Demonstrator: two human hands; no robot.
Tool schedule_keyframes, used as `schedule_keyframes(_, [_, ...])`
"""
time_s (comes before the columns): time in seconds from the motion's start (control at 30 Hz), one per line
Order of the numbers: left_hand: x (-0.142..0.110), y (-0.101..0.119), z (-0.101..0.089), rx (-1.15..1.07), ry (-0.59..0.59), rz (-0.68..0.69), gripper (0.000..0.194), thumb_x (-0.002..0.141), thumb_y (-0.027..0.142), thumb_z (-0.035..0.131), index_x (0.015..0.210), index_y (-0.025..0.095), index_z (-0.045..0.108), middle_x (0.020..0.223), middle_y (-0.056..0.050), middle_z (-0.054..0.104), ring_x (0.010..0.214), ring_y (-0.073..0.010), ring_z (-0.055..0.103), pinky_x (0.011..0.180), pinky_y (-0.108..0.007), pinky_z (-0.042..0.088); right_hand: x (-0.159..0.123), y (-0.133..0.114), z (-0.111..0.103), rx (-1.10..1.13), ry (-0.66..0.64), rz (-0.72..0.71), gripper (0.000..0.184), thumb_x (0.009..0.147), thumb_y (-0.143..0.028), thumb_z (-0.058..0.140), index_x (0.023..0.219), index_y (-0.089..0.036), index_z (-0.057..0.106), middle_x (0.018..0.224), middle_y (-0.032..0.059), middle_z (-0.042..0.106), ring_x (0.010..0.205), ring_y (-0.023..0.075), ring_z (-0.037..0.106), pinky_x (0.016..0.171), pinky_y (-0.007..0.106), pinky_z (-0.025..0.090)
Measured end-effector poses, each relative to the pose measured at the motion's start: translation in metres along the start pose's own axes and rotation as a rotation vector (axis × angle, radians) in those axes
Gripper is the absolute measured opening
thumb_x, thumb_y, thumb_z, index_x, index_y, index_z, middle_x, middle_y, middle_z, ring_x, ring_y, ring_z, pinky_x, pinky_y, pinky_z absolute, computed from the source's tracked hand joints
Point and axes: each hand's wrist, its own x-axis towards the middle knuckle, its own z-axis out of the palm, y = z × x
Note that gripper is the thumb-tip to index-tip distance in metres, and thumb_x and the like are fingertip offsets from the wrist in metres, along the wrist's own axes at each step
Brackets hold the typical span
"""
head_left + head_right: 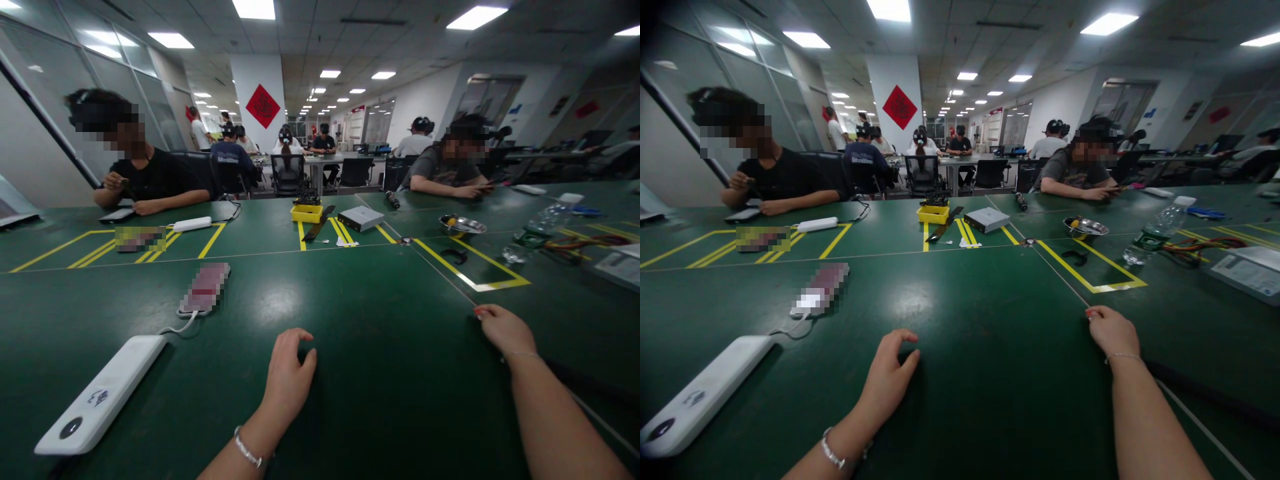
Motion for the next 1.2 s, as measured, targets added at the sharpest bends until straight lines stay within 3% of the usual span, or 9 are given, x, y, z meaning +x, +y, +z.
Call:
schedule_keyframes(0.27, [0.002, -0.006, 0.003, -0.006, -0.055, -0.037, 0.017, 0.072, 0.014, 0.049, 0.087, 0.020, 0.054, 0.092, -0.003, 0.058, 0.094, -0.0193, 0.052, 0.086, -0.040, 0.041, -0.003, 0.000, 0.001, -0.093, 0.064, -0.021, 0.030, 0.070, -0.025, 0.043, 0.084, -0.015, 0.068, 0.084, 0.0157, 0.059, 0.078, 0.0270, 0.052, 0.067, 0.039, 0.038])
schedule_keyframes(0.4, [0.002, -0.008, 0.004, 0.001, -0.082, -0.037, 0.018, 0.072, 0.015, 0.049, 0.089, 0.020, 0.054, 0.095, -0.004, 0.058, 0.096, -0.0197, 0.053, 0.088, -0.041, 0.041, -0.023, -0.036, 0.006, -0.141, 0.417, -0.317, 0.036, 0.075, -0.025, 0.038, 0.097, -0.010, 0.062, 0.108, 0.0186, 0.051, 0.105, 0.0297, 0.044, 0.086, 0.044, 0.033])
schedule_keyframes(0.47, [0.002, -0.008, 0.004, 0.015, -0.101, -0.028, 0.020, 0.073, 0.015, 0.050, 0.092, 0.020, 0.054, 0.099, -0.004, 0.058, 0.099, -0.0198, 0.053, 0.090, -0.042, 0.040, -0.046, -0.068, 0.012, -0.096, 0.467, -0.527, 0.035, 0.078, -0.025, 0.037, 0.100, -0.010, 0.060, 0.113, 0.0168, 0.049, 0.109, 0.0274, 0.042, 0.091, 0.043, 0.032])
schedule_keyframes(0.6, [0.000, -0.009, 0.007, 0.080, -0.159, 0.040, 0.030, 0.075, 0.016, 0.049, 0.104, 0.021, 0.053, 0.112, -0.005, 0.057, 0.113, -0.0211, 0.046, 0.099, -0.044, 0.033, -0.114, -0.129, 0.039, -0.012, 0.092, -0.929, 0.035, 0.082, -0.026, 0.036, 0.108, -0.016, 0.058, 0.118, 0.0119, 0.052, 0.115, 0.0238, 0.040, 0.097, 0.042, 0.030])
schedule_keyframes(0.73, [-0.004, -0.009, 0.010, 0.176, -0.247, 0.143, 0.036, 0.077, 0.018, 0.046, 0.113, 0.021, 0.050, 0.122, -0.005, 0.053, 0.122, -0.0224, 0.038, 0.102, -0.046, 0.030, -0.174, -0.155, 0.069, 0.062, -0.358, -1.193, 0.047, 0.081, -0.034, 0.042, 0.128, -0.027, 0.040, 0.139, 0.0018, 0.034, 0.129, 0.0230, 0.022, 0.104, 0.045, 0.018])
schedule_keyframes(0.83, [-0.007, -0.007, 0.011, 0.249, -0.294, 0.171, 0.041, 0.077, 0.020, 0.047, 0.118, 0.020, 0.048, 0.128, -0.007, 0.049, 0.124, -0.0242, 0.035, 0.101, -0.046, 0.030, -0.191, -0.155, 0.081, 0.097, -0.543, -1.183, 0.059, 0.080, -0.042, 0.044, 0.134, -0.025, 0.029, 0.141, 0.0039, 0.029, 0.130, 0.0228, 0.020, 0.106, 0.044, 0.015])
schedule_keyframes(0.93, [-0.008, -0.006, 0.010, 0.288, -0.314, 0.174, 0.043, 0.076, 0.021, 0.049, 0.119, 0.019, 0.048, 0.129, -0.008, 0.047, 0.124, -0.0248, 0.035, 0.102, -0.046, 0.030, -0.180, -0.151, 0.081, 0.057, -0.578, -1.175, 0.058, 0.080, -0.044, 0.042, 0.134, -0.027, 0.028, 0.140, 0.0029, 0.031, 0.130, 0.0225, 0.021, 0.105, 0.045, 0.014])
schedule_keyframes(1.07, [-0.008, -0.004, 0.008, 0.288, -0.316, 0.170, 0.043, 0.075, 0.022, 0.051, 0.117, 0.020, 0.049, 0.129, -0.008, 0.047, 0.123, -0.0257, 0.036, 0.101, -0.047, 0.031, -0.126, -0.135, 0.063, -0.094, -0.268, -0.997, 0.049, 0.080, -0.037, 0.042, 0.127, -0.023, 0.042, 0.133, 0.0078, 0.042, 0.124, 0.0256, 0.030, 0.101, 0.046, 0.023])
schedule_keyframes(1.2, [-0.008, -0.002, 0.007, 0.270, -0.317, 0.162, 0.042, 0.075, 0.023, 0.052, 0.117, 0.022, 0.050, 0.129, -0.007, 0.047, 0.123, -0.0259, 0.037, 0.101, -0.048, 0.031, -0.057, -0.084, 0.032, -0.277, 0.131, -0.501, 0.046, 0.075, -0.034, 0.045, 0.114, -0.011, 0.053, 0.111, 0.0213, 0.053, 0.104, 0.0335, 0.047, 0.082, 0.049, 0.038])
